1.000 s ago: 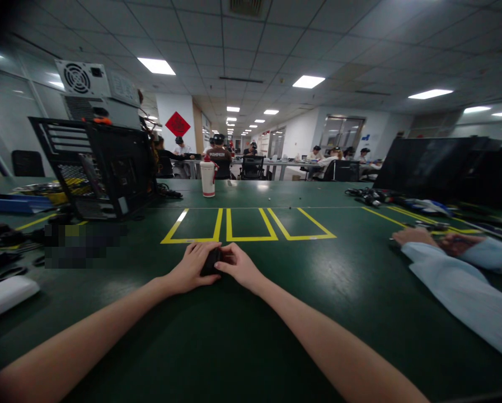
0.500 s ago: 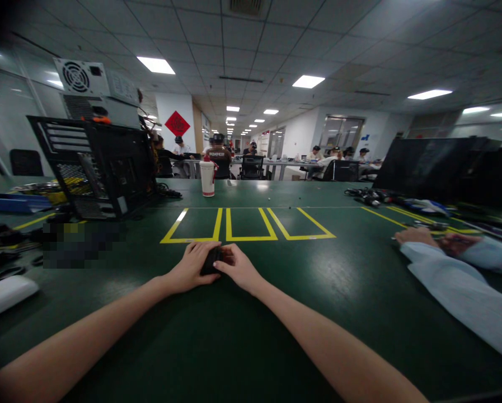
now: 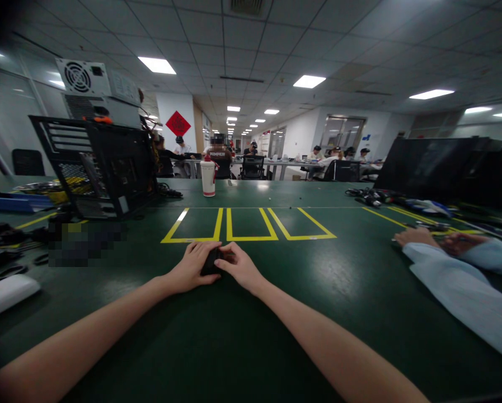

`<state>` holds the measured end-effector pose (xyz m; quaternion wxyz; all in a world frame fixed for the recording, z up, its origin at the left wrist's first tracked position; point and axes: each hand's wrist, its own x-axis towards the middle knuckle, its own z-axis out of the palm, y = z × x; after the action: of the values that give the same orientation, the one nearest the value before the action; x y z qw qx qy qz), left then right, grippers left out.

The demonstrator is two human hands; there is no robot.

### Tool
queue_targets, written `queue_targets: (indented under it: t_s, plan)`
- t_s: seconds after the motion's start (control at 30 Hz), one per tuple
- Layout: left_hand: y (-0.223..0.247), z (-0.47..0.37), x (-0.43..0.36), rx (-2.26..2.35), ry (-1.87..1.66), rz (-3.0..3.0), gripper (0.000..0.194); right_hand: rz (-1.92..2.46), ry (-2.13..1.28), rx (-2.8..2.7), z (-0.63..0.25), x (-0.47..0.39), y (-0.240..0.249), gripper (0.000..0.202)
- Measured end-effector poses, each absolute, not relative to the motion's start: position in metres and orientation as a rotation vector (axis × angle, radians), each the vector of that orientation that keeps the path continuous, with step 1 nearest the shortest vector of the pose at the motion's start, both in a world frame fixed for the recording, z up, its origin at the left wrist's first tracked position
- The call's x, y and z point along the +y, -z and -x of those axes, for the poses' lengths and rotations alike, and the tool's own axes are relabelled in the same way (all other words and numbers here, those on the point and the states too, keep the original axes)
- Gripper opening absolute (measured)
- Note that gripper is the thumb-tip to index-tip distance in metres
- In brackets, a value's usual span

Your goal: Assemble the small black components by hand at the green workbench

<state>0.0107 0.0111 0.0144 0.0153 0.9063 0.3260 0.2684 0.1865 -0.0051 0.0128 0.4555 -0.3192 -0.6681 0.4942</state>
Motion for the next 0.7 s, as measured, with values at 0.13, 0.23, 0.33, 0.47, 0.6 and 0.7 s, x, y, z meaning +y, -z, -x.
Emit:
queue_targets:
  t_s: [0.13,0.23,0.33,0.47,0.6,0.7]
  plan:
    - [-0.0132,-0.0102,0.0114,1.024,-0.842,-2.819,0.067,0.841,-1.217,-1.634,-0.1863,-0.0046,-0.0124,0.028]
    - [-0.0124,-0.0100,0.0118,1.029,-0.841,-2.821,0.068,0.872,-1.239,-1.637,-0.1865,-0.0024,-0.0113,0.030]
    - [-0.0124,-0.0104,0.0121,1.029,-0.848,-2.820,0.067,0.824,-1.242,-1.660,-0.1868,-0.0008,-0.0103,0.033]
    - [-0.0128,-0.0109,0.0120,1.020,-0.859,-2.819,0.066,0.765,-1.240,-1.664,-0.1867,-0.0005,-0.0092,0.036]
    - [-0.0125,-0.0109,0.0124,1.022,-0.856,-2.819,0.068,0.775,-1.232,-1.618,-0.1852,-0.0016,-0.0102,0.025]
    - [-0.0121,-0.0108,0.0128,1.023,-0.860,-2.817,0.068,0.804,-1.212,-1.614,-0.1846,-0.0025,-0.0117,0.024]
